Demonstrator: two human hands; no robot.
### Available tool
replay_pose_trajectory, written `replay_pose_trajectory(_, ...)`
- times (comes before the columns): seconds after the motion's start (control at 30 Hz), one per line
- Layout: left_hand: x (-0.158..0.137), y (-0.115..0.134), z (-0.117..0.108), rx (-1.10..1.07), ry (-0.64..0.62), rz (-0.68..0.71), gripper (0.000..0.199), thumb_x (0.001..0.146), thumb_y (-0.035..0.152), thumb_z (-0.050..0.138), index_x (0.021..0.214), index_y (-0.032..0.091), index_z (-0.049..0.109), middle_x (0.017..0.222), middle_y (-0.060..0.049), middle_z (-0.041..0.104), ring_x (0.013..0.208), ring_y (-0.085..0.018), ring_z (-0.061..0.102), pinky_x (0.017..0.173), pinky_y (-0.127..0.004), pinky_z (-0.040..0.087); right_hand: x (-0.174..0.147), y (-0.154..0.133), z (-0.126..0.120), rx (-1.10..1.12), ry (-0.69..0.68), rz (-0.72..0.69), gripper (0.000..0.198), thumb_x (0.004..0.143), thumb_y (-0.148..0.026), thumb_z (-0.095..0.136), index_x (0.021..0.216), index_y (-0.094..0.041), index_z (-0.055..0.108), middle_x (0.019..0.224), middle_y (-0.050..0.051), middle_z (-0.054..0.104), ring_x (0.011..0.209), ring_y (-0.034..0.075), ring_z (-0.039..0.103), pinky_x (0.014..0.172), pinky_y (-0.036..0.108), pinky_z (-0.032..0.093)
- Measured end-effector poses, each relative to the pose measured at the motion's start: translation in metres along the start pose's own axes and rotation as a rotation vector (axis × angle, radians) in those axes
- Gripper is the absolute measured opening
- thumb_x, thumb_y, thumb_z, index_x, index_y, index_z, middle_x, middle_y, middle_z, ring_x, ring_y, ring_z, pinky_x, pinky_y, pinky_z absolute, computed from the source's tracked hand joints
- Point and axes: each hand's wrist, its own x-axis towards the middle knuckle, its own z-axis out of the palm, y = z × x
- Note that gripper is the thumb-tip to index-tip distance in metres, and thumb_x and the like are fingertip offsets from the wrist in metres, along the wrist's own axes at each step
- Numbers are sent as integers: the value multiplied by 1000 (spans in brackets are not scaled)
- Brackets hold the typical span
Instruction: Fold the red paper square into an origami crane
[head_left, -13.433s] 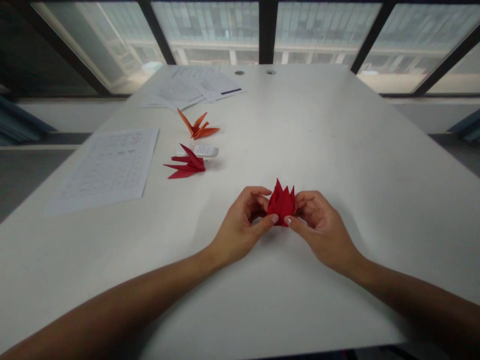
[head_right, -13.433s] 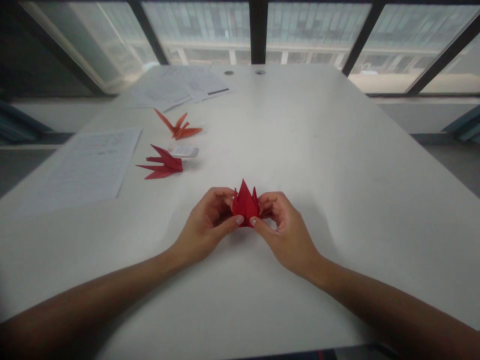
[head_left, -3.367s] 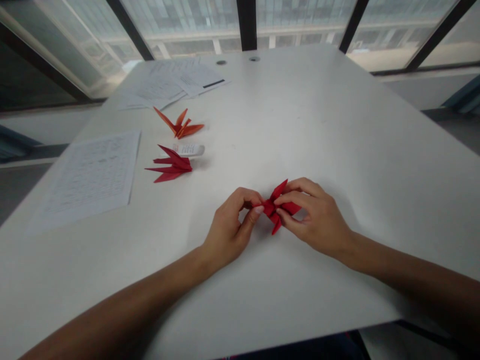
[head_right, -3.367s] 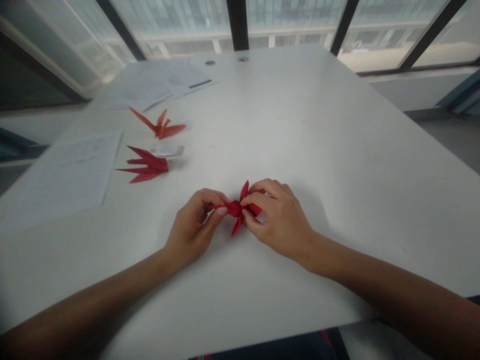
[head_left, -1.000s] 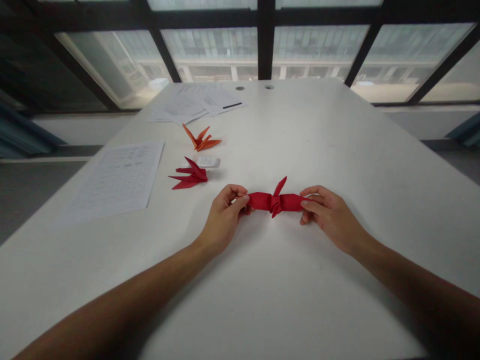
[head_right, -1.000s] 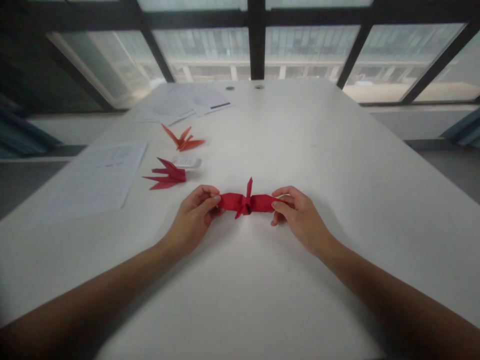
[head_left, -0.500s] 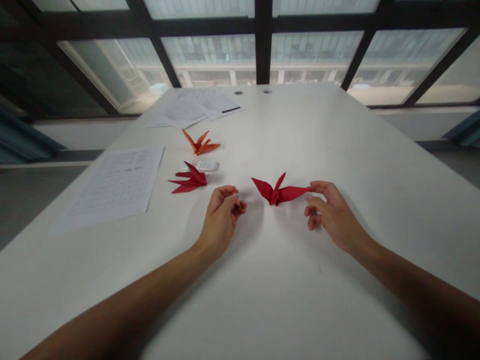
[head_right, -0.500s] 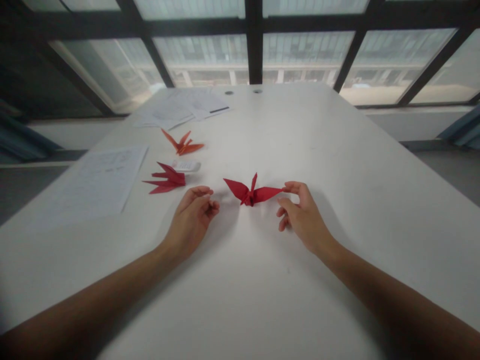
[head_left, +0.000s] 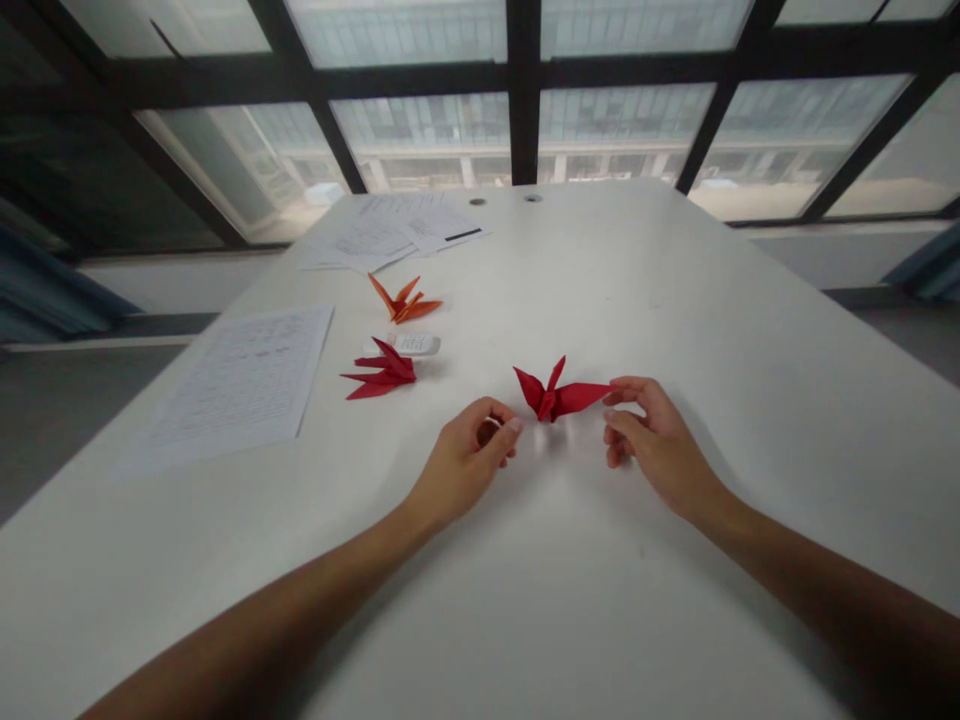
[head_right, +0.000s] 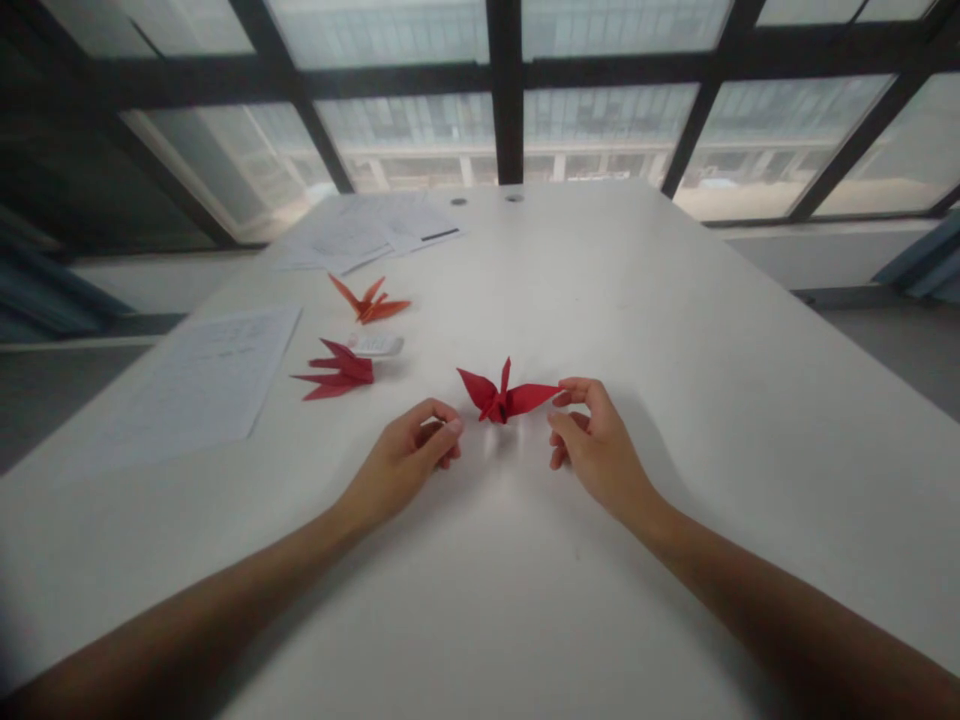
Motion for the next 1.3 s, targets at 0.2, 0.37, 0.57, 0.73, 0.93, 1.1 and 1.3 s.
replay_pose_trajectory(0.2,15,14,1,134,63,-105,43,93,65,56,97,22,59,59,6,56,39,-11,46,40,-23,32,0,3,4,-13,-26,-33,42,87,-46,69,119,-27,51,102,-1,60,55,11,61,39,27,52)
replay_pose_trajectory(0.37,44,20,12,163,105,19,35,87,53,67,82,18,69,73,-1,67,58,-13,53,54,-25,39,7,-4,4,53,-31,25,43,83,-47,70,116,-25,52,87,-2,63,57,14,59,32,23,46)
replay_pose_trajectory(0.57,59,16,19,16,191,9,29,84,44,65,74,17,65,59,2,56,54,-12,46,51,-24,33,9,-7,2,157,-13,67,30,75,-35,70,99,-24,55,75,-5,61,54,13,56,33,22,44)
replay_pose_trajectory(0.73,55,12,12,-159,198,-60,31,82,46,66,73,18,57,59,4,49,47,-9,40,43,-22,25,11,-11,-3,269,-4,111,27,73,-33,73,93,-24,57,70,-5,62,51,11,54,41,23,44)
replay_pose_trajectory(0.93,57,12,12,-241,176,-108,29,78,42,73,72,17,59,60,3,51,49,-8,42,42,-20,23,15,-15,-7,341,3,151,28,70,-30,76,91,-23,59,66,-4,63,54,12,53,45,24,44)
replay_pose_trajectory(1.1,57,12,12,-255,168,-115,29,79,40,72,69,17,58,60,3,52,48,-7,41,42,-19,22,17,-13,-7,362,18,158,30,67,-31,79,90,-23,61,66,-3,65,55,12,53,49,25,43)
replay_pose_trajectory(1.3,55,12,13,-258,141,-98,27,81,41,74,86,15,67,63,0,63,47,-7,46,43,-20,26,22,-13,-13,346,18,160,29,67,-31,79,87,-23,61,64,-2,64,55,12,53,48,24,40)
